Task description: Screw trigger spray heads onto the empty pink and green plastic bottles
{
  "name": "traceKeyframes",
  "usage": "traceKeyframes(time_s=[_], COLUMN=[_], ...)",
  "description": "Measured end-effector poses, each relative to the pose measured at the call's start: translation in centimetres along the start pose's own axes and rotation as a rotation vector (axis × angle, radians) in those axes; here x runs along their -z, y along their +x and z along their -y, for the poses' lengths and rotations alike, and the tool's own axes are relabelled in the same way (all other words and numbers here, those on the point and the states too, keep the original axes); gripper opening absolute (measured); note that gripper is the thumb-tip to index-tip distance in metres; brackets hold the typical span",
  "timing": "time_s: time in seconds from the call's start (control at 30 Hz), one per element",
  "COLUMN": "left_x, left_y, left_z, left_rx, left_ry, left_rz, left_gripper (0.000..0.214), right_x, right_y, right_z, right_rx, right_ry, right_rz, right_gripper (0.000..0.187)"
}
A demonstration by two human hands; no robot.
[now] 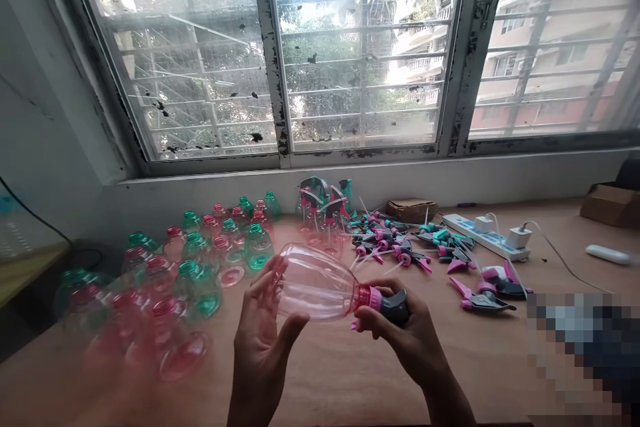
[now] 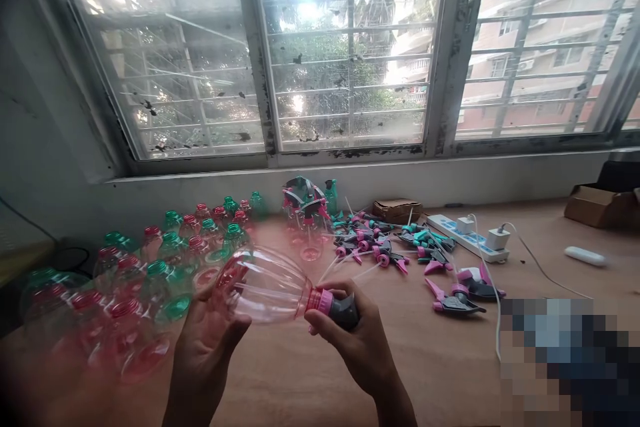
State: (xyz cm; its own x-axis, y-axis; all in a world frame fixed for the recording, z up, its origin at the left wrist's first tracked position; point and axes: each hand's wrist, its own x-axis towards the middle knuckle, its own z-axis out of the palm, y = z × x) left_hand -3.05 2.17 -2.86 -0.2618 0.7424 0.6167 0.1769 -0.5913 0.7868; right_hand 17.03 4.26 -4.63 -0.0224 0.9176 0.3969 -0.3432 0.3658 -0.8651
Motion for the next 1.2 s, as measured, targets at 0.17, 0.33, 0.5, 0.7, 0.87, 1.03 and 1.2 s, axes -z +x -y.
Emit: traceKeyframes(time_s=[0.17,0.33,0.5,0.7,0.87,1.03,1.2], left_x=[0.7,0.9,-0.3,-0.8,-1.4,-2.0,-1.8], left_y=[0.1,-0.4,-0.4,-0.9,-1.0,-0.3,-0.4], left_z=[-0.2,0.2,-0.6,-1.5,-1.1,-1.5,-1.3], left_rx=[-0.113,0.005,0.013,-0.042,0.021,0.099,0.035], left_ry=[0.183,0.125,0.103,0.041,0.042,0.017,0.057], left_rz=[0.082,0.078,0.015,0.145,0.097,0.035,0.091], left_gripper=[0.051,0.067,0.049,0.055,0.067,0.055,0.048], right_x=[0.2,0.2,0.1,1.2,1.6,1.3,1.5], right_y=[0.3,0.0,0.0,0.4,-0.1,0.0,0.2], right_z=[0.0,0.1,0.1,0.0,0.6,0.6,0.5], right_rx=[-0.055,-0.027,-0.008,-0.042,-0.006,-0.002,-0.038], right_ry=[0.159,0.041,0.022,0.183,-0.008,0.010,0.164], right_rz=[-0.012,0.000,-0.003,-0.032,-0.017,-0.011,-0.048], right_gripper=[0.033,0.032,0.031,0.033,0.032,0.031,0.032])
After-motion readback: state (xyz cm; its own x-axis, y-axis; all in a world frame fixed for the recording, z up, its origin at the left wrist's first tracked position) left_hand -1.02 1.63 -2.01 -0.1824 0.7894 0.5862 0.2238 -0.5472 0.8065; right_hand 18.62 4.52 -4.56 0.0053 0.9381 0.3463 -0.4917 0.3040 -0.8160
